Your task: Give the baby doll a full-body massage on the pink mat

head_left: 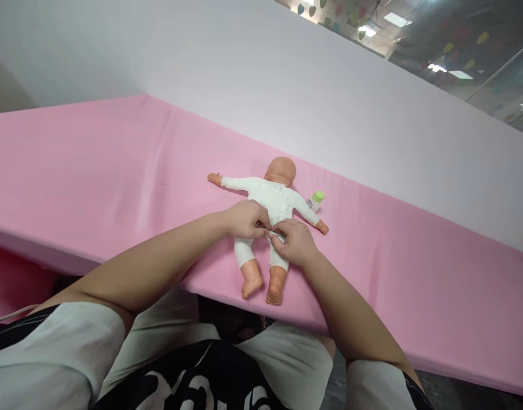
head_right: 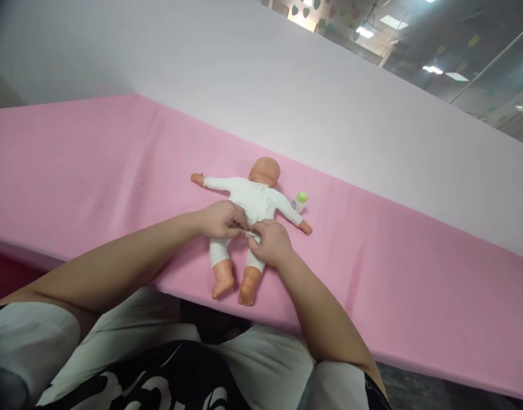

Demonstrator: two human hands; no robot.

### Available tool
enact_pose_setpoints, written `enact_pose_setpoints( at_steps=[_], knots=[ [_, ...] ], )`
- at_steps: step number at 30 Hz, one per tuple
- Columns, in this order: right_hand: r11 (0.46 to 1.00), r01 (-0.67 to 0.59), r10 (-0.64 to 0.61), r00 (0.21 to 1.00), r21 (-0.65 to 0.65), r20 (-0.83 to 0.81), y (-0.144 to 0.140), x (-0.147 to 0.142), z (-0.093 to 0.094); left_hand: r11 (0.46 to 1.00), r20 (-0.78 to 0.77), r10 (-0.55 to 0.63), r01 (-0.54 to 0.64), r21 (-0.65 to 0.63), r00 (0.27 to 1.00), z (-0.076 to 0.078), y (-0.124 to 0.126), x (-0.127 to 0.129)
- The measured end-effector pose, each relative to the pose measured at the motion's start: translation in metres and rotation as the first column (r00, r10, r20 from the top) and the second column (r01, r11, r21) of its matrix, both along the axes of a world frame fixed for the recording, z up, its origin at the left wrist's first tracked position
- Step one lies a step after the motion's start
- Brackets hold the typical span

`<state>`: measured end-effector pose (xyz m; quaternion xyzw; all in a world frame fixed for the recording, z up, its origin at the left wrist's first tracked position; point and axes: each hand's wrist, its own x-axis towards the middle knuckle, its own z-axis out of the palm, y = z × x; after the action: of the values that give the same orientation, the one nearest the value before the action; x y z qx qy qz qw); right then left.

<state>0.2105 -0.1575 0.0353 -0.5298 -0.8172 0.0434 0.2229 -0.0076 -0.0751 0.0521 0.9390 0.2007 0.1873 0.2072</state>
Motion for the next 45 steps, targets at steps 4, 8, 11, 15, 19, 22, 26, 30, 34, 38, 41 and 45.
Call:
enact_pose_setpoints(
  at_steps=[4, 8, 11, 15, 19, 22, 26, 30, 34, 38, 41, 45],
  knots=[
    [0.999, -0.001, 0.0, 0.999, 0.045, 0.035, -0.004, 0.001, 0.003, 1.0, 0.12, -0.008, 0.01, -0.021, 0.993, -0.004, 0.002, -0.001],
    [0.98, 0.045, -0.055, 0.997, 0.192, 0.047, 0.0, 0.007, -0.001, 0.982, 0.187, 0.084, -0.113, 0.149, 0.979, -0.006, -0.002, 0.001],
    [0.987, 0.021, -0.025, 0.999, 0.16, 0.026, 0.004, 0.008, -0.004, 0.955, 0.154, 0.165, -0.197, 0.221, 0.974, -0.006, -0.005, 0.005],
    [0.999, 0.0, 0.001, 1.0, 0.05, -0.001, 0.007, 0.007, -0.003, 0.956, -0.039, 0.198, -0.184, 0.23, 0.979, -0.004, -0.006, 0.009],
    [1.0, 0.021, -0.021, 1.0, 0.001, -0.006, 0.006, 0.006, 0.002, 0.969, -0.053, 0.146, -0.132, 0.211, 0.988, -0.004, -0.005, 0.009],
    [1.0, 0.028, -0.028, 1.0, 0.005, 0.004, 0.003, 0.005, 0.004, 0.977, -0.007, 0.106, -0.103, 0.188, 0.994, -0.007, -0.005, 0.009],
    [0.993, 0.072, -0.07, 0.997, 0.096, -0.024, 0.001, 0.004, 0.001, 0.952, 0.132, 0.18, -0.207, 0.226, 0.975, -0.01, -0.006, 0.008],
    [0.976, 0.095, -0.084, 0.995, 0.197, -0.061, 0.005, 0.005, -0.005, 0.919, 0.213, 0.242, -0.294, 0.264, 0.947, -0.01, -0.005, 0.009],
    [0.991, 0.073, -0.069, 0.997, 0.116, -0.033, 0.011, 0.005, -0.01, 0.94, 0.052, 0.237, -0.243, 0.24, 0.97, -0.012, -0.002, 0.013],
    [0.994, 0.106, -0.107, 0.994, 0.032, 0.029, 0.014, 0.006, -0.006, 0.949, -0.003, 0.223, -0.217, 0.23, 0.975, -0.013, -0.002, 0.016],
    [0.987, 0.162, -0.163, 0.984, 0.02, 0.079, 0.014, 0.006, -0.003, 0.947, 0.025, 0.215, -0.214, 0.239, 0.976, -0.014, -0.004, 0.016],
    [0.981, 0.168, -0.174, 0.983, 0.1, 0.06, 0.012, 0.005, -0.008, 0.885, 0.112, 0.268, -0.291, 0.364, 0.957, -0.017, -0.006, 0.017]
  ],
)
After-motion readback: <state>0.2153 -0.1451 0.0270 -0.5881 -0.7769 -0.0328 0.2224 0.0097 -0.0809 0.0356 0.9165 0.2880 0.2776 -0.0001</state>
